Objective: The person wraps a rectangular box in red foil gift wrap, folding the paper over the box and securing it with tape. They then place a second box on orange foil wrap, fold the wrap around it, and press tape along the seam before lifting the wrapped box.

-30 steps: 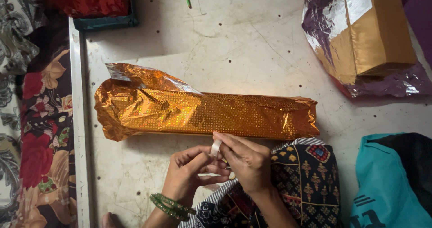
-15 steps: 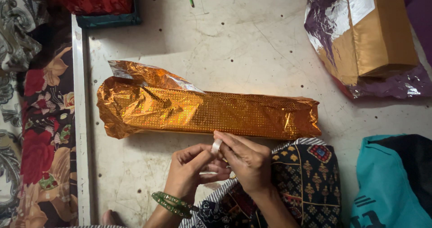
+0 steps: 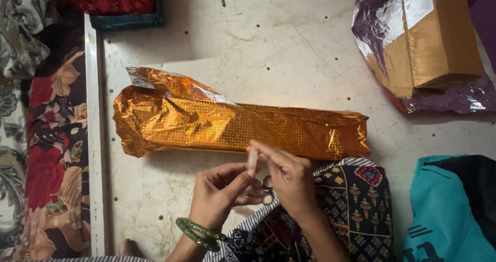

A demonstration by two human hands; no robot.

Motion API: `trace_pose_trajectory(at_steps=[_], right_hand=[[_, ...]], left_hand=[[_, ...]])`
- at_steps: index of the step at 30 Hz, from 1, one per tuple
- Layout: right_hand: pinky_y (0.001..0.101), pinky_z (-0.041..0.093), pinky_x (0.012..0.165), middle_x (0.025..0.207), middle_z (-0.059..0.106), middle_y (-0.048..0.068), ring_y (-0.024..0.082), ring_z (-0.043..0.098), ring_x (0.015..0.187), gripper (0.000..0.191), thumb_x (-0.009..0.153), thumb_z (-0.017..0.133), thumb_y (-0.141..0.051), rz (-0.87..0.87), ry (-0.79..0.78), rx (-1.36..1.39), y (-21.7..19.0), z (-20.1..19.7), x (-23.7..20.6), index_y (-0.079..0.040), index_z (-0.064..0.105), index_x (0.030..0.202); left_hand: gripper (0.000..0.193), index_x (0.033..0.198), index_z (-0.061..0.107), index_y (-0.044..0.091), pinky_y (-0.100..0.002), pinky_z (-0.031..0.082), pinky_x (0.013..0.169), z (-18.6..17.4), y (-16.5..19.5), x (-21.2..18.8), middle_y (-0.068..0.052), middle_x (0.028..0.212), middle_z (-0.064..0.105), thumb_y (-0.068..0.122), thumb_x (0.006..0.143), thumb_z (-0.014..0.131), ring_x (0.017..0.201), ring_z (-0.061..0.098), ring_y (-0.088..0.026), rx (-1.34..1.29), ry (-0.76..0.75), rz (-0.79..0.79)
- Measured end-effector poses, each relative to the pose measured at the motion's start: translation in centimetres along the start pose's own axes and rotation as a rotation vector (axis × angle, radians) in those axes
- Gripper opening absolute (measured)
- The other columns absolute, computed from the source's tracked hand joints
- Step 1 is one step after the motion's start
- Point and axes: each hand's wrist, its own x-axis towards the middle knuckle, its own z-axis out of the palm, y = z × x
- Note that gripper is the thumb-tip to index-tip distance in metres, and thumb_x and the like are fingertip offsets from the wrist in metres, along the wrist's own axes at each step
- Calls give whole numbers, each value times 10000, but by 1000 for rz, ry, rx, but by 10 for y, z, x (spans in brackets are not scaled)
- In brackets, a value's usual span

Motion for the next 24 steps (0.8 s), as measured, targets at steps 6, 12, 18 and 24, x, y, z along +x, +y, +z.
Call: trace_pose_trajectory(at_steps=[6,12,18,24], right_hand=[[300,650,892,1130,775,106,208,777,1038,270,878,726,11,-204,78,32,-22,-12,-1,-46,742,1141],[274,663,839,1048,786,94,167,786,956,197,842,750,24,-134,69,27,-36,-14,2,-12,767,1035],[293,632,748,1009,780,64,169,783,888,154,867,754,-36,-118,25,-63,-40,-16,1,-26,761,1021],[342,603,726,1045,730,67,229,754,870,164,872,756,-140,-175,34,-253,-38,-8,0,-46,706,996]], left_hand=[[248,1082,750,-90,-366,701,655,0,-2,0,-165,837,800,52,885,699,707,806,-231,128,70,205],[191,1026,799,-8,-279,665,628,5,-2,-5,-108,811,829,55,851,758,700,821,-151,546,222,437],[187,1023,798,9,-261,644,588,8,1,-9,-75,757,768,39,843,755,678,802,-136,633,245,558],[180,1030,790,9,-257,655,576,9,1,-11,-64,734,731,30,861,729,658,795,-136,602,242,565]])
